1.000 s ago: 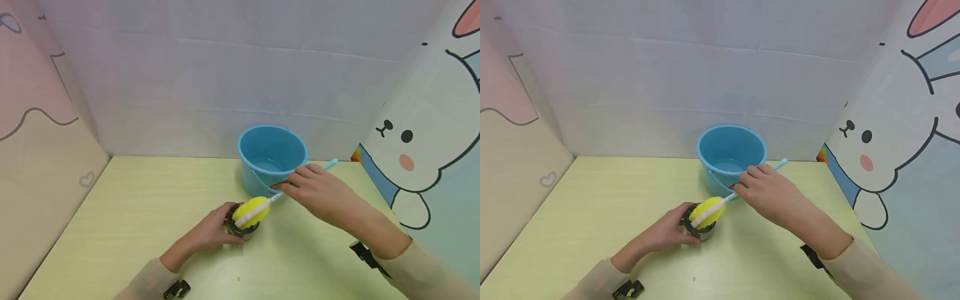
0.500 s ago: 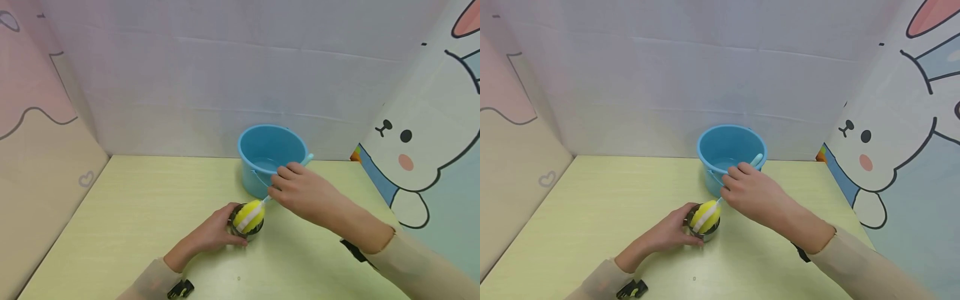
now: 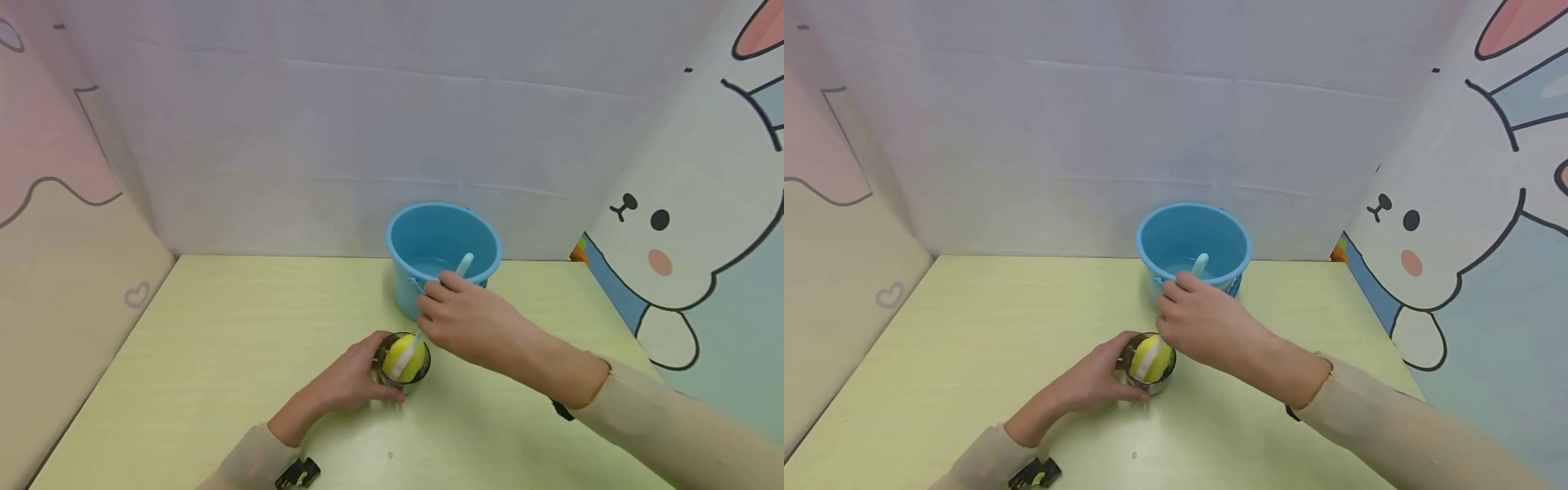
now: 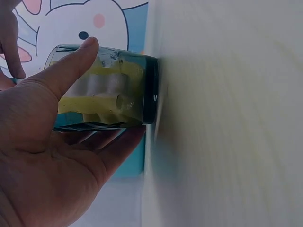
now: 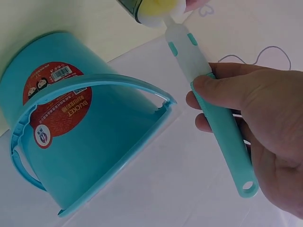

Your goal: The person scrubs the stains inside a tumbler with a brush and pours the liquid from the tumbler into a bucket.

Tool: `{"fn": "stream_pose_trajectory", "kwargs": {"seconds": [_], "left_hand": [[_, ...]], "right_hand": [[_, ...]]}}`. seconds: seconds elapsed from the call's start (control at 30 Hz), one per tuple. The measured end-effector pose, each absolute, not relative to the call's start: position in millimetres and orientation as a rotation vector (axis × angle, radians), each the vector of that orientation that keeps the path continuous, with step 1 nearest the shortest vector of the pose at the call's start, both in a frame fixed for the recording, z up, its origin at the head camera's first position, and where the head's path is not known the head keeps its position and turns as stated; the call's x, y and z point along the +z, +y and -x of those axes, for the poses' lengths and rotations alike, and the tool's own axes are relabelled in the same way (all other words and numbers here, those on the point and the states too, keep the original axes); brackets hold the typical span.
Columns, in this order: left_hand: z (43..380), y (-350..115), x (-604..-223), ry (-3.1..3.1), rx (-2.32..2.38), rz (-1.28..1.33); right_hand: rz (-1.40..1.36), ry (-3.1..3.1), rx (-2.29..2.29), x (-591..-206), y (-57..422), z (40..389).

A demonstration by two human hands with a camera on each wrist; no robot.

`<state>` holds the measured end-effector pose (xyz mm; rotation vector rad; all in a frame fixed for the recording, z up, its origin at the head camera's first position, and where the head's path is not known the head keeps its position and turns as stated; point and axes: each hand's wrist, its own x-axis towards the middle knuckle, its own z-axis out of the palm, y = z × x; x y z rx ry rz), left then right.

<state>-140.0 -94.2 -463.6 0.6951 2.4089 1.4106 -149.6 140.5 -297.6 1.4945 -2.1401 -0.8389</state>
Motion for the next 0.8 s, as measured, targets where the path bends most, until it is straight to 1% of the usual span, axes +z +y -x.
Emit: {"fn": "stream_pose_trajectory", "kwargs": {"seconds": [0.8], "left_hand": [[139.8, -97.5, -460.3, 2.370, 1.452, -0.675]], "right_hand": [[-1.507, -2.124, -0.943, -295.0, 137.1, 150.4]]}}
